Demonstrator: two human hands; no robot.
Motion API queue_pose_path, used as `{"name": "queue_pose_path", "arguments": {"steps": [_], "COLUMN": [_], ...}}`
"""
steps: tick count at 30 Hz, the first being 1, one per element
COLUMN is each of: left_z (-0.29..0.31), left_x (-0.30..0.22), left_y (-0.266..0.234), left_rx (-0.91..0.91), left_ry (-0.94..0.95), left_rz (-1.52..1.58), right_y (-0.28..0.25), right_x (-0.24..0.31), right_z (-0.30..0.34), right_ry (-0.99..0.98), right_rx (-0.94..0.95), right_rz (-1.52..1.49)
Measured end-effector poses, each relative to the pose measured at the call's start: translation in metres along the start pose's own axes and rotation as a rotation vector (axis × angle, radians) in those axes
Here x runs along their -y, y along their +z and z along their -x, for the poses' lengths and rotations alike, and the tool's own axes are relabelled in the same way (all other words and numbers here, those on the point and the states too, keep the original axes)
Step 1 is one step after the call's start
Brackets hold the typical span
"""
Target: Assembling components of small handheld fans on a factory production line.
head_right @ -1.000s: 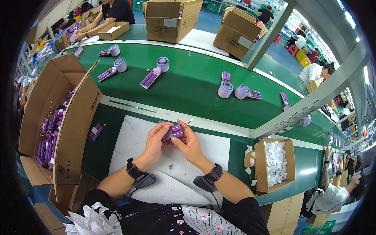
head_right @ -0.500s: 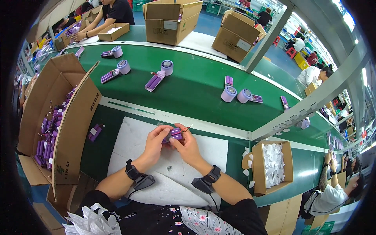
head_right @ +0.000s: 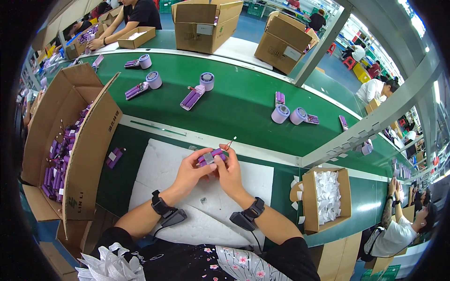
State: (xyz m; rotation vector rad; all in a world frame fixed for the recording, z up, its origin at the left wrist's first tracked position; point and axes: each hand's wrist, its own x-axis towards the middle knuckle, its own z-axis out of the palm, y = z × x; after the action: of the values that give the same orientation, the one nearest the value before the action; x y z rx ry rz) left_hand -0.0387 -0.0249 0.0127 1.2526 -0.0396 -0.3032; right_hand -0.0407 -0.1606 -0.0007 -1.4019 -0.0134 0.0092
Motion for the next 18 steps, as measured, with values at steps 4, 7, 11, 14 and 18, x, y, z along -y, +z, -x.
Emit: {"name": "queue_pose_path", "arguments": {"steps": [4, 7, 11, 14, 18], "left_z": [0.001, 0.0, -0.001, -0.001, -0.001], "left_x": [0.002, 0.002, 0.002, 0.005, 0.007], "left_y": [-0.001, -0.002, -0.001, -0.002, -0.003], "left_rx": [0.066, 0.051, 0.054, 0.061, 0.069], "left_ry": [0.021, 0.063, 0.101, 0.156, 0.246], "left_rz": [0.002, -0.076, -0.169, -0.224, -0.286], "right_y": [-0.005, -0.006, -0.006, -0.006, -0.008], "right_x": [-0.001, 0.003, 0.01, 0.009, 0.002], "right_z": [-0.001, 0.001, 0.004, 0.003, 0.002], "right_ry": [-0.017, -0.02, -0.018, -0.03, -0.111], "right_rx": [-0.018, 0.021, 0.054, 0.048, 0.043], "right_rz": [-0.024, -0.032, -0.027, -0.006, 0.059]}}
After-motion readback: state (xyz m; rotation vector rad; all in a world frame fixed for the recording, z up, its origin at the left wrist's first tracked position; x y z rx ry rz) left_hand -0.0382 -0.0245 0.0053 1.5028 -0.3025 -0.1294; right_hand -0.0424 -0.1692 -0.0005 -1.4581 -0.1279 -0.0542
